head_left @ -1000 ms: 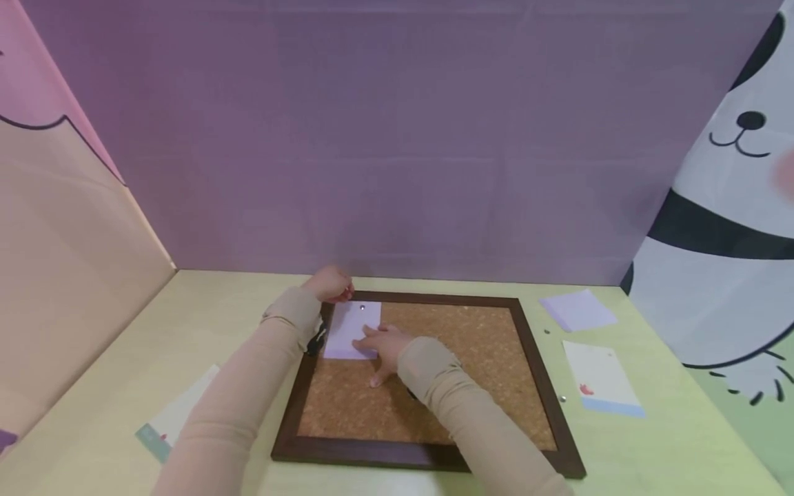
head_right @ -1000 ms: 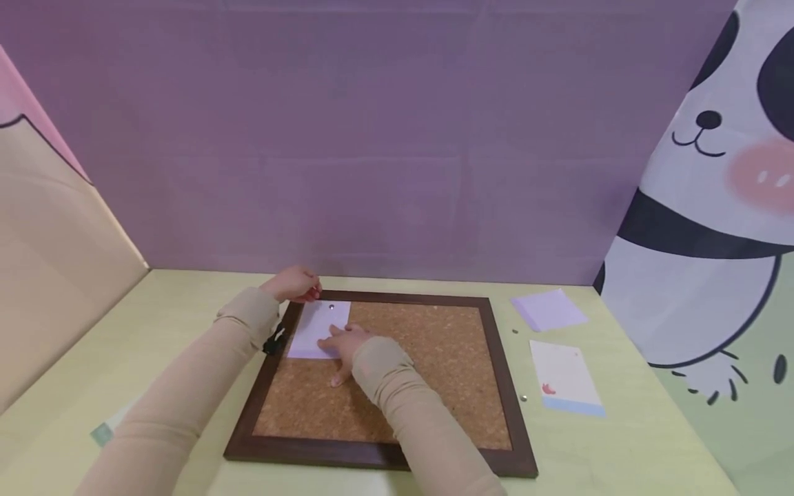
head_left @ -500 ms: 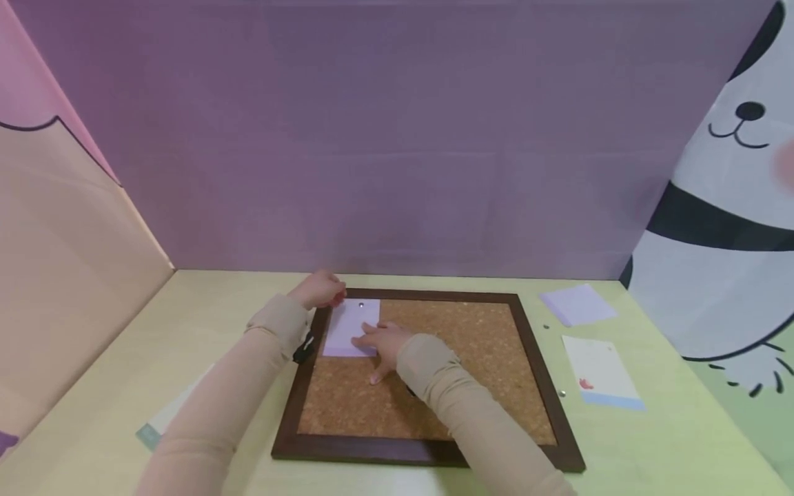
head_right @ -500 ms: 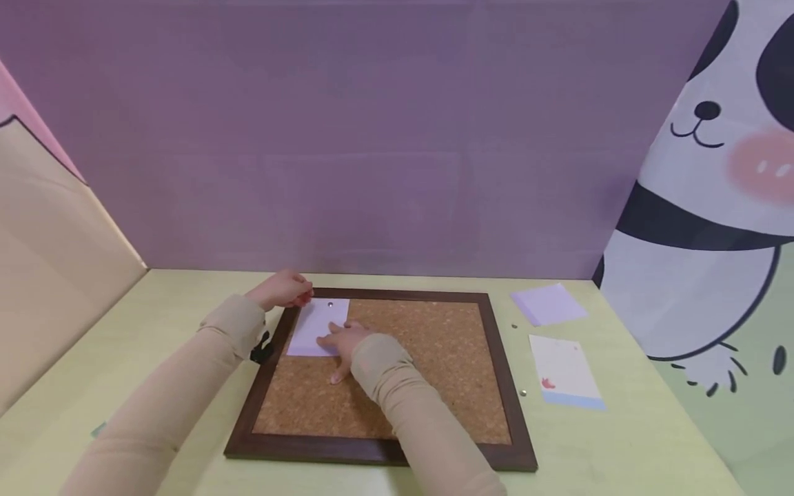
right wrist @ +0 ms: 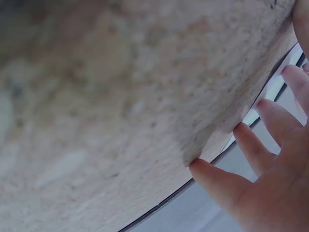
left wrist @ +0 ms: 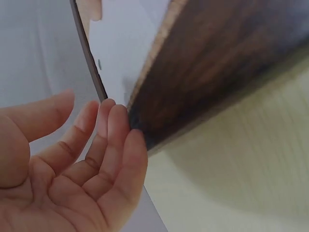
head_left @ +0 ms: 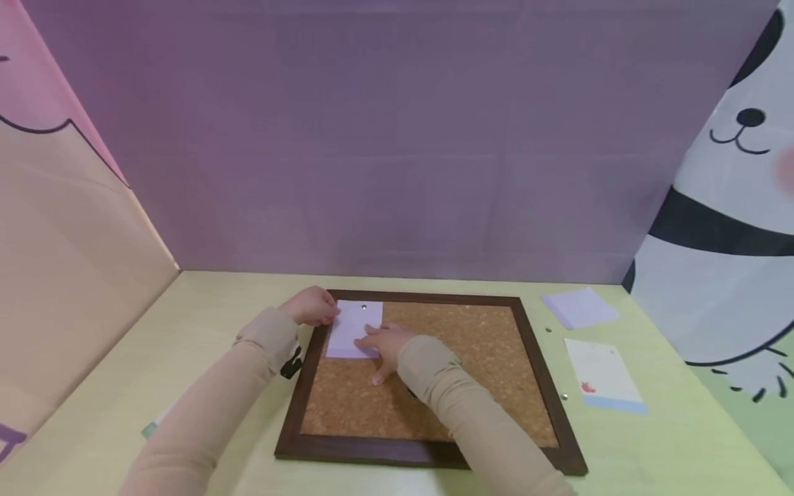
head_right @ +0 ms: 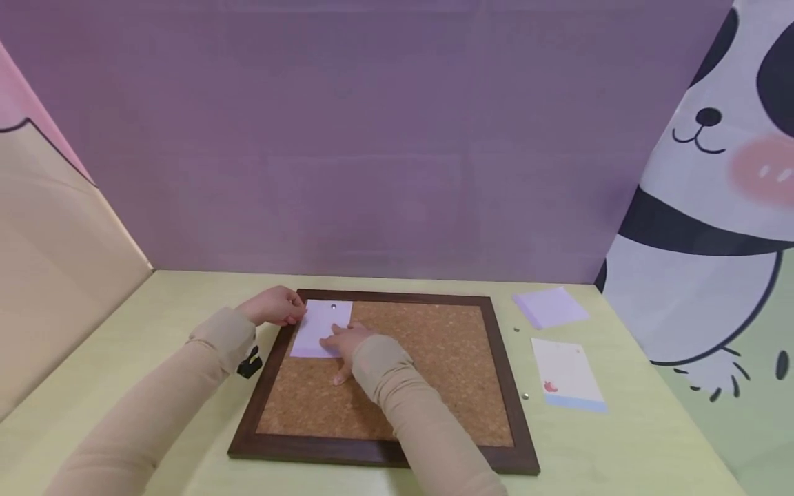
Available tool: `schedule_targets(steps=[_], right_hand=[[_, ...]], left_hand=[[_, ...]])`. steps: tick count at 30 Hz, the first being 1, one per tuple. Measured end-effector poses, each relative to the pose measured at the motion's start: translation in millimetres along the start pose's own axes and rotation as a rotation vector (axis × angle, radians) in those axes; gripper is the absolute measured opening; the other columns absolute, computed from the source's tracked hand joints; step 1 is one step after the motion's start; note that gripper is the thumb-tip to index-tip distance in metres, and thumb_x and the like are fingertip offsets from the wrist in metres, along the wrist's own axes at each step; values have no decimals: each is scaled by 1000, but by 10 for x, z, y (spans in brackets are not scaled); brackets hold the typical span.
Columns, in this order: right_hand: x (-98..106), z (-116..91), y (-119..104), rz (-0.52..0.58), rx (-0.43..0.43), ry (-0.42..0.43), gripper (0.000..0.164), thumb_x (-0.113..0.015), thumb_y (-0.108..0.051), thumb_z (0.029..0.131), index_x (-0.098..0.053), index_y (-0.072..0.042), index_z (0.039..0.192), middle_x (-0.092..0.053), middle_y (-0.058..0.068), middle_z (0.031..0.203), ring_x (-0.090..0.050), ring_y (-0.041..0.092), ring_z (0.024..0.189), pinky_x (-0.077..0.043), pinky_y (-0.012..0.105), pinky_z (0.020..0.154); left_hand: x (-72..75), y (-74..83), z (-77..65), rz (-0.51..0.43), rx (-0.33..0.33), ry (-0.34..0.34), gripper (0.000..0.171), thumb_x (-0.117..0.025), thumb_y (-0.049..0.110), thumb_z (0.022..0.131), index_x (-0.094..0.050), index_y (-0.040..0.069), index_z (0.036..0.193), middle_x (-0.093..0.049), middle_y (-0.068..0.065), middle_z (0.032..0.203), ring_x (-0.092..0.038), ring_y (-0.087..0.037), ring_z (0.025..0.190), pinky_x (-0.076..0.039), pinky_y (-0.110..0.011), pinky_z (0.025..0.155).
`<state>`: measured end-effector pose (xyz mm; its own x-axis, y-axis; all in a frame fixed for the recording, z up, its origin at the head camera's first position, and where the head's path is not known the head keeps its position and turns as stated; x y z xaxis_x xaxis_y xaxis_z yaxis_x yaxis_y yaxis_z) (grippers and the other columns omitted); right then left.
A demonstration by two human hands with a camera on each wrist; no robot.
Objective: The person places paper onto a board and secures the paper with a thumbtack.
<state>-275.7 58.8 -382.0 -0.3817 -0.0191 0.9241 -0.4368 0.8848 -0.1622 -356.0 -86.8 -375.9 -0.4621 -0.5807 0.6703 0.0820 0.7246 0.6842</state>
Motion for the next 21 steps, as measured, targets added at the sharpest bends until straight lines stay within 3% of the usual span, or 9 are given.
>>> schedule_targets(steps=[10, 21], right_hand=[[-10, -14, -11, 14, 12, -7, 76, -78, -33, 73, -45, -25, 141, -26, 1, 156, -23, 29, 143, -25, 44, 115], [-4, -9, 12, 13, 11, -10, 77, -78, -33, 73, -44, -25, 142, -25, 0, 156, -22, 29, 143, -25, 44, 115]], left_hand=[[-2, -73, -58, 95, -38, 77, 16, -60, 10, 88, -64, -5, 87, -58, -2, 69, -51, -8, 62, -45, -20, 58], [15, -147, -130, 158, -3, 41, 15, -65, 13, 86, -64, -1, 81, -52, 3, 60, -47, -7, 56, -41, -19, 54]])
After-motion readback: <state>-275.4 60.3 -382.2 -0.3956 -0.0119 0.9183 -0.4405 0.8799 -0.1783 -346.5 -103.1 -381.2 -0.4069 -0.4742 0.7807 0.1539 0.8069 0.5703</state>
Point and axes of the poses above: each hand's wrist, its own z-axis towards the middle knuckle, its own x-axis out of the back of the hand, y = z × x, the point moved 5 cm from there along z, towards the middle knuckle
